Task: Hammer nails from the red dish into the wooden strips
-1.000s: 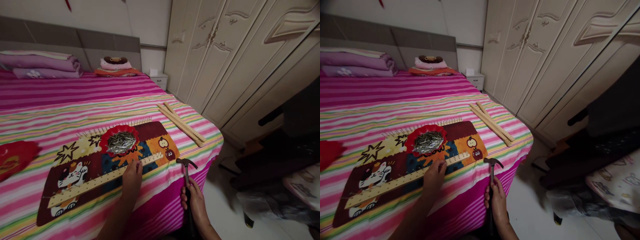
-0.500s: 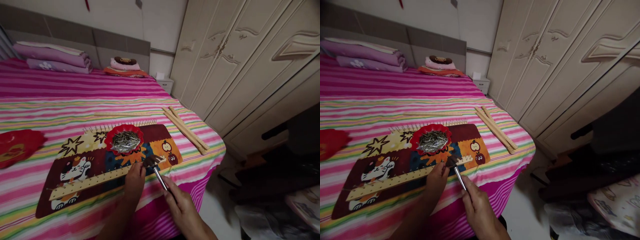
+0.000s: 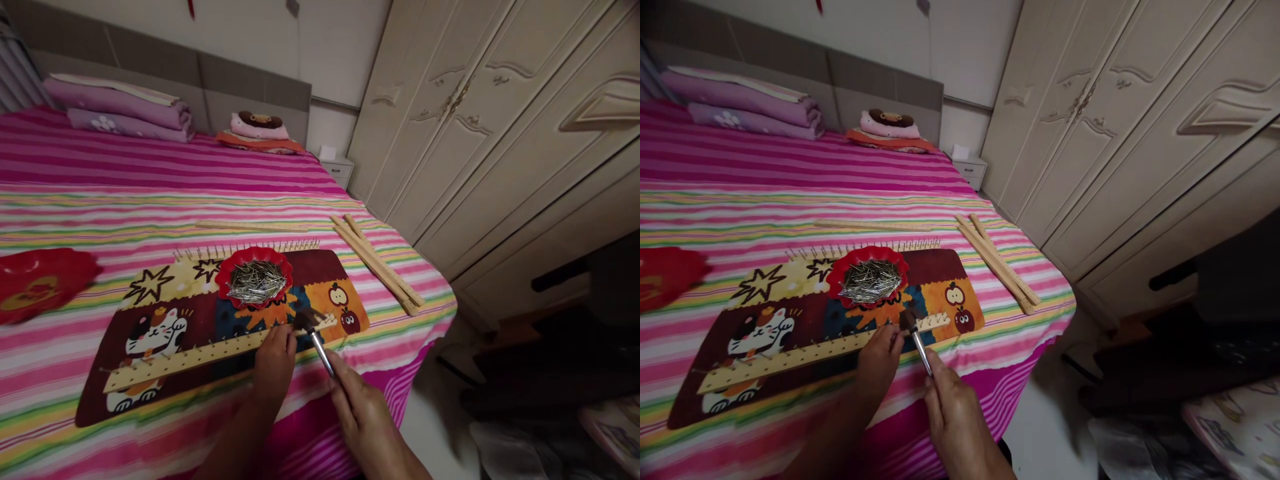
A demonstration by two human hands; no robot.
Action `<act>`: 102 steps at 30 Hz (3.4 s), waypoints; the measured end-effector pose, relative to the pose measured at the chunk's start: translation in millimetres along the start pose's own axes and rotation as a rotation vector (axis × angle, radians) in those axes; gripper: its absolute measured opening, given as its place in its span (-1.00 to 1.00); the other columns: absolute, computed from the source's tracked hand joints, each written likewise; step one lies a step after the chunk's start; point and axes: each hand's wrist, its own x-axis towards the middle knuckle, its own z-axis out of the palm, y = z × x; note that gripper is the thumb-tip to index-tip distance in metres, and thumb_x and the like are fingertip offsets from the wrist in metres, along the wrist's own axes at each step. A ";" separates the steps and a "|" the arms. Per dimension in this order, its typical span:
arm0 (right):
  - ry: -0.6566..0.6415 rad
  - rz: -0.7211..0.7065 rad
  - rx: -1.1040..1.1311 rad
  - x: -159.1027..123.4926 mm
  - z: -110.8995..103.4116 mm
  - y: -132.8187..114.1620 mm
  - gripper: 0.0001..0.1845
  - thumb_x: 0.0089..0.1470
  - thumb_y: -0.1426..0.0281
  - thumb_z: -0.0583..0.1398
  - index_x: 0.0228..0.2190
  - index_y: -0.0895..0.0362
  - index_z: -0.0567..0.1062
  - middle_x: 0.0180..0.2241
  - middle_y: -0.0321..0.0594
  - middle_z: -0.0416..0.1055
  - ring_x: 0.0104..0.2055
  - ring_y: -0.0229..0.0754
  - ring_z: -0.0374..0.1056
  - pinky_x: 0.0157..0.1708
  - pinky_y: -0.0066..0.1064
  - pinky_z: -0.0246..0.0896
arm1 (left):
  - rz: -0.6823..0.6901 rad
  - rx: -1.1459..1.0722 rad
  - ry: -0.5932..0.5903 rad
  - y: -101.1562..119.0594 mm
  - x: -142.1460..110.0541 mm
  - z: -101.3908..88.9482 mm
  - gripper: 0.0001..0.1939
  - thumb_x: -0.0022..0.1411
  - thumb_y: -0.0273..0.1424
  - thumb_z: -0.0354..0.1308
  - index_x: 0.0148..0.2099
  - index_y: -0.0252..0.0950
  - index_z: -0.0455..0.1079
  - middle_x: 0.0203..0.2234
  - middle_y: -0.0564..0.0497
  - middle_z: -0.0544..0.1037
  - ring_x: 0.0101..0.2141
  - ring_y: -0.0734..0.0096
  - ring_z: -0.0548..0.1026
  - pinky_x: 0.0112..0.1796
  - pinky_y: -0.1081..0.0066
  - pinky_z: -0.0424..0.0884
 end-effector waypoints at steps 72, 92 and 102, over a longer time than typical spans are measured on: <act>0.629 0.773 1.020 -39.2 23.6 79.5 -0.49 -0.14 0.16 0.25 -0.14 0.06 0.29 -0.62 -0.47 0.29 -0.73 -0.35 0.13 -0.84 -0.60 -0.03 | -0.584 -0.552 -0.219 2.1 23.0 -54.3 -0.63 -0.05 -0.14 0.12 -0.25 -0.25 0.50 -0.43 0.01 0.58 -0.52 0.40 0.52 -0.44 0.37 0.48; 0.624 0.780 1.014 -38.3 23.1 82.5 -0.51 -0.12 0.16 0.23 -0.15 0.07 0.27 -0.65 -0.46 0.31 -0.74 -0.36 0.11 -0.85 -0.61 -0.04 | -0.706 -0.594 -0.130 6.7 11.7 -28.6 -0.67 -0.09 -0.13 0.13 -0.34 -0.28 0.37 -0.56 0.07 0.50 -0.55 0.40 0.48 -0.54 0.42 0.40; 0.544 0.755 0.797 -44.5 18.3 45.5 -0.41 -0.01 0.11 0.19 0.04 0.05 0.28 -0.63 -0.44 0.31 -0.73 -0.33 0.12 -0.84 -0.57 0.01 | -0.319 -0.225 -0.058 -14.3 3.1 -17.3 -0.78 0.10 -0.21 0.02 -0.34 -0.21 0.40 -0.48 0.03 0.54 -0.44 0.37 0.49 -0.36 0.41 0.39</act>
